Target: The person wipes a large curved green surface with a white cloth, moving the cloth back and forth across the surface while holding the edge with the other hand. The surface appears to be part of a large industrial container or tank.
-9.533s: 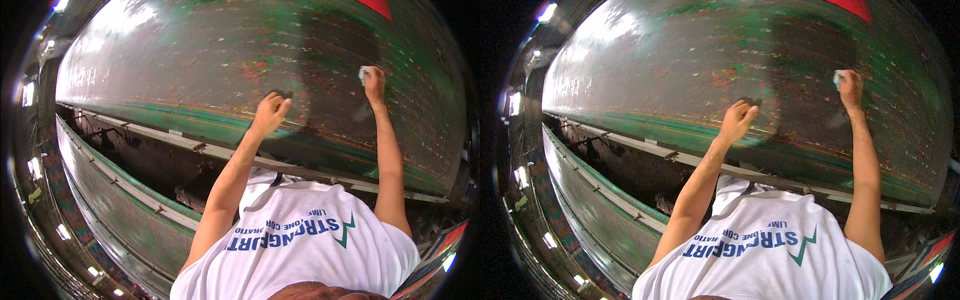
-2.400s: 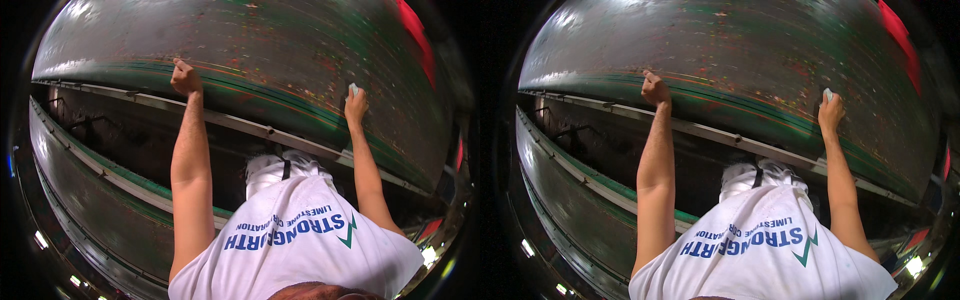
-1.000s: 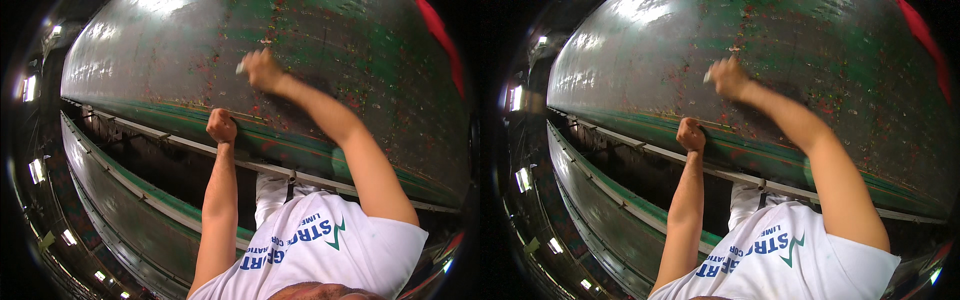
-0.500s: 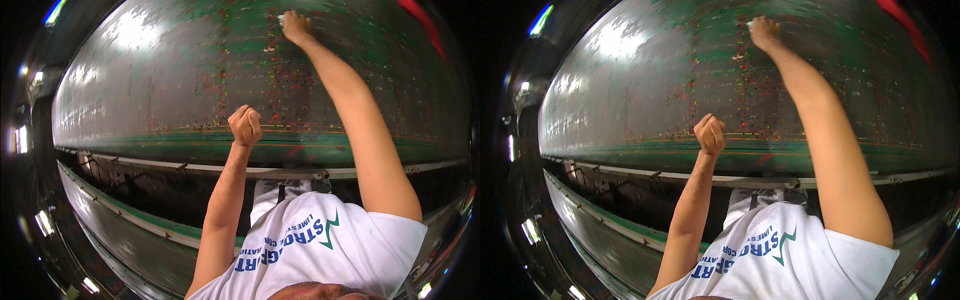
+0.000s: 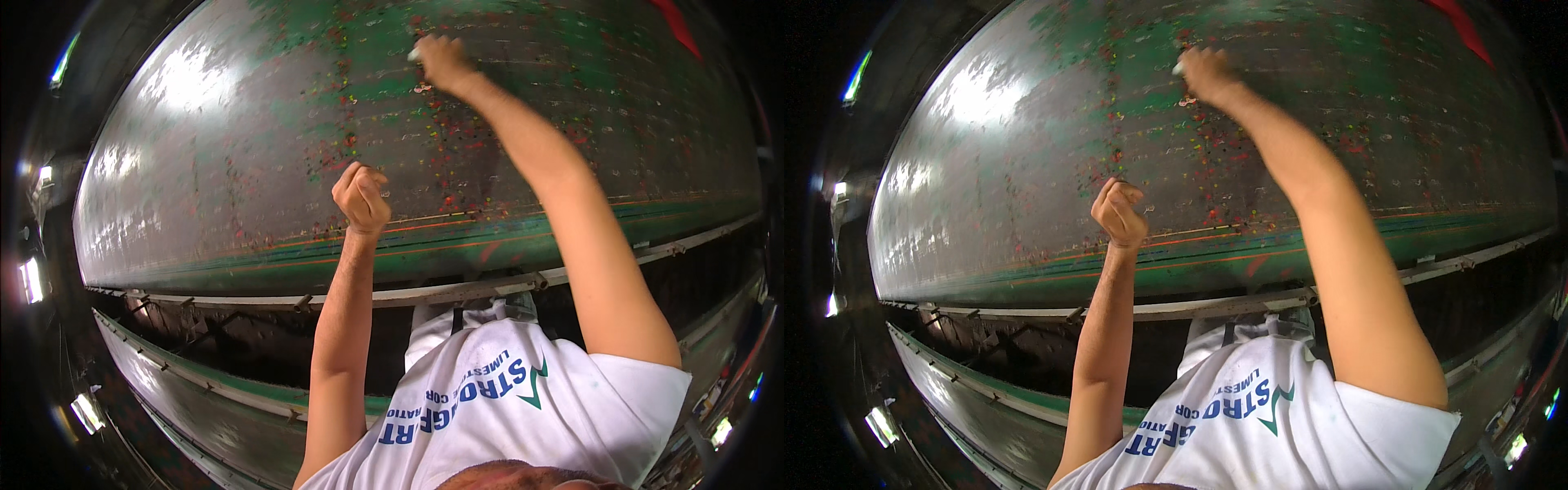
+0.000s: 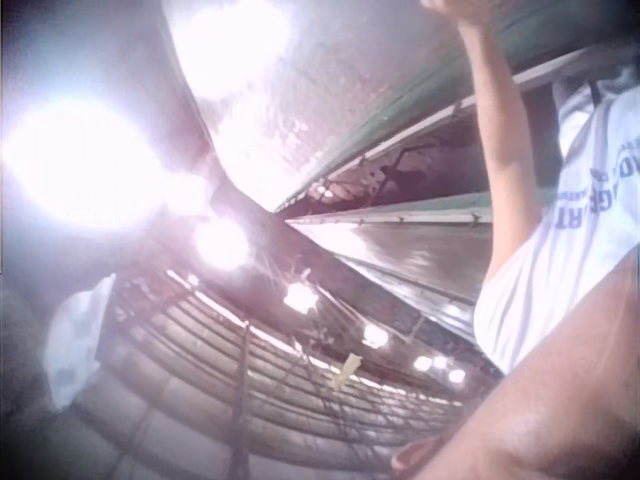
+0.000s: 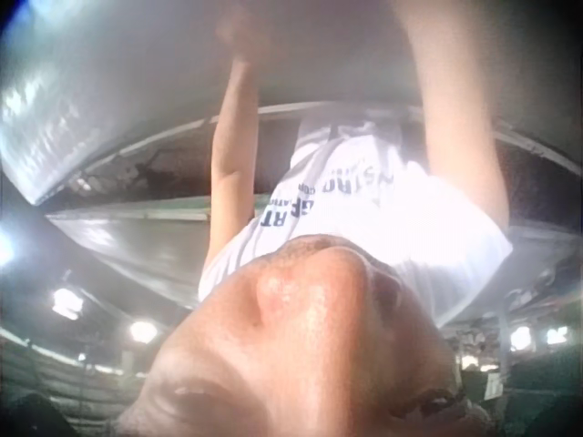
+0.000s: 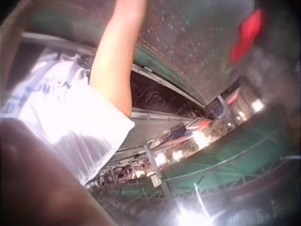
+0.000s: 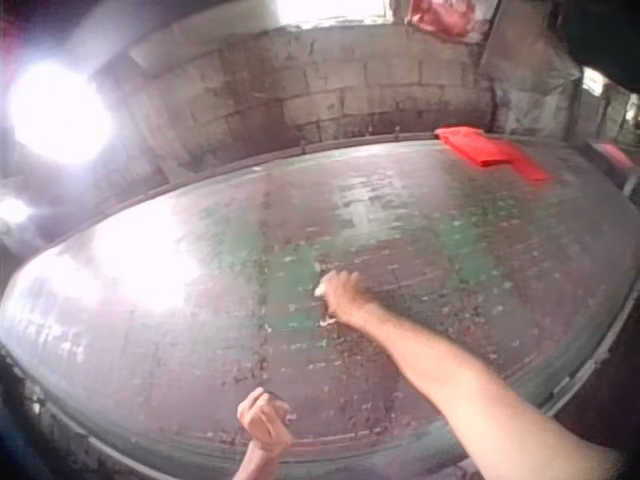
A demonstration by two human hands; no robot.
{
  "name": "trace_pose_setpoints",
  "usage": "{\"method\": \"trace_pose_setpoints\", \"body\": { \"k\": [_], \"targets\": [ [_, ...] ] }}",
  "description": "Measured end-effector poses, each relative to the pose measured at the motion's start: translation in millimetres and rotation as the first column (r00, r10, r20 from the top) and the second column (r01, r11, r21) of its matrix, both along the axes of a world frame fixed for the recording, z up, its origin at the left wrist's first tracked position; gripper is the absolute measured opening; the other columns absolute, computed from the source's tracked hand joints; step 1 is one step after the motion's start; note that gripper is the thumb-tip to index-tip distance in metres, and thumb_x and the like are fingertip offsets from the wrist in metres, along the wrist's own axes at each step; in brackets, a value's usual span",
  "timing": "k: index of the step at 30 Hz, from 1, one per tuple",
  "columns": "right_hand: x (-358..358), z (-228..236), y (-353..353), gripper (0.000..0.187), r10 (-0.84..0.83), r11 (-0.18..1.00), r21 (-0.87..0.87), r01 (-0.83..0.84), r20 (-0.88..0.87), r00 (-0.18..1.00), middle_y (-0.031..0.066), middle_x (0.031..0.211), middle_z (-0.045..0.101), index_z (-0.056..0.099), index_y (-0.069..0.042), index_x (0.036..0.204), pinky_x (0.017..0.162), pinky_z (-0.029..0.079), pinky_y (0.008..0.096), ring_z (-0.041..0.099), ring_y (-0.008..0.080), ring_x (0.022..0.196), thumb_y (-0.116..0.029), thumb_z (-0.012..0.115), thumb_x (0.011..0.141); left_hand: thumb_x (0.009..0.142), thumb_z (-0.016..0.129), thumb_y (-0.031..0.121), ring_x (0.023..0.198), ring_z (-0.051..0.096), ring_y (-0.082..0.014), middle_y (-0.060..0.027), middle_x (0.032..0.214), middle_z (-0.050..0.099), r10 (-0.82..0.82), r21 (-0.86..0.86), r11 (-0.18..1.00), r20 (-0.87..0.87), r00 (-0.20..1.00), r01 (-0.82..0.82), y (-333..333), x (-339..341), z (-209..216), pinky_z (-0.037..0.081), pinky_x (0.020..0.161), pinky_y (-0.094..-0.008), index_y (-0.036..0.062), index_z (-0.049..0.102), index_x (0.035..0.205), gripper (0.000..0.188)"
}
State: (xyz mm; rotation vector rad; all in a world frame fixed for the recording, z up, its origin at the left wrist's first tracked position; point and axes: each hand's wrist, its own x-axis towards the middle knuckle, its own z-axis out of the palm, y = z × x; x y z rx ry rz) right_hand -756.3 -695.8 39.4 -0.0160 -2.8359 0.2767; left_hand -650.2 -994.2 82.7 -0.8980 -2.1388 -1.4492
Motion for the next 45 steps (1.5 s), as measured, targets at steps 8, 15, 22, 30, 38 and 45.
{"method": "trace_pose_setpoints", "body": {
  "k": [8, 15, 22, 30, 38, 45],
  "targets": [
    [134, -32, -69, 0.019, 0.51, 0.817, -0.281, -0.503, -0.055, 0.859, 0.0134, 0.103, 0.073, 0.072, -0.011, 0.105, 0.088, 0.052, 0.0491, 0.07, 0.0352, 0.098, -0.015, 0.07, 0.086, 0.117, 0.034, 0.038, 0.067, 0.056, -0.0336, -0.0117, 0.07, 0.055, -0.051, -0.08, 0.995, 0.073, 0.996, 0.057, 58, -57, -8, 0.044, 0.063, -0.045, 0.0045, 0.059, 0.075, 0.059],
    [275, 7, 181, 0.02, -0.52, 0.853, -0.008, 0.522, 0.081, 0.85, 0.0208, 0.106, 0.075, 0.071, -0.004, 0.113, 0.086, 0.054, 0.0564, 0.071, 0.0443, 0.101, -0.017, 0.063, 0.099, 0.114, 0.039, 0.035, 0.086, 0.058, -0.0369, -0.0127, 0.086, 0.06, 0.042, -0.461, 0.887, 0.021, 0.999, -0.028, 89, -84, -40, 0.048, 0.076, -0.0488, 0.0045, 0.064, 0.081, 0.051],
    [255, -10, 115, 0.018, -0.666, 0.736, -0.199, 0.647, -0.046, 0.744, 0.0209, 0.098, 0.074, 0.069, -0.004, 0.106, 0.08, 0.055, 0.0562, 0.072, 0.0446, 0.094, -0.018, 0.069, 0.096, 0.11, 0.048, 0.028, 0.084, 0.06, -0.0341, -0.011, 0.085, 0.058, -0.049, -0.522, 0.853, -0.093, 0.994, -0.007, 94, -82, -47, 0.049, 0.073, -0.0472, 0.0057, 0.066, 0.083, 0.039],
    [227, -12, 130, 0.02, 0.087, 0.973, -0.211, -0.098, -0.061, 0.994, 0.0164, 0.108, 0.072, 0.072, -0.006, 0.105, 0.089, 0.052, 0.05, 0.068, 0.0373, 0.1, -0.01, 0.063, 0.088, 0.106, 0.055, 0.024, 0.066, 0.057, -0.0348, -0.0114, 0.07, 0.052, -0.014, -0.545, 0.838, -0.102, 0.995, -0.043, 93, -80, -47, 0.045, 0.058, -0.0468, 0.0046, 0.059, 0.071, 0.04],
    [115, -3, 190, 0.018, -0.6, 0.785, -0.256, 0.565, -0.086, 0.795, 0.0172, 0.093, 0.076, 0.074, -0.006, 0.102, 0.076, 0.057, 0.0546, 0.074, 0.0405, 0.086, -0.021, 0.071, 0.093, 0.104, 0.058, 0.02, 0.063, 0.057, -0.0346, -0.0106, 0.066, 0.052, 0.028, -0.583, 0.81, -0.066, 0.997, -0.061, 95, -80, -51, 0.045, 0.058, -0.0461, 0.0049, 0.056, 0.066, 0.042],
    [55, -33, 44, 0.019, 0.364, 0.883, -0.174, -0.436, -0.334, 0.87, 0.0121, 0.084, 0.072, 0.073, -0.012, 0.095, 0.074, 0.055, 0.0478, 0.072, 0.0293, 0.079, -0.027, 0.063, 0.092, 0.107, 0.053, 0.019, 0.057, 0.057, -0.0374, -0.013, 0.062, 0.055, -0.008, -0.516, 0.857, -0.01, 1.0, 0.002, 94, -84, -50, 0.044, 0.054, -0.047, 0.0039, 0.056, 0.065, 0.045]
  ]
}}
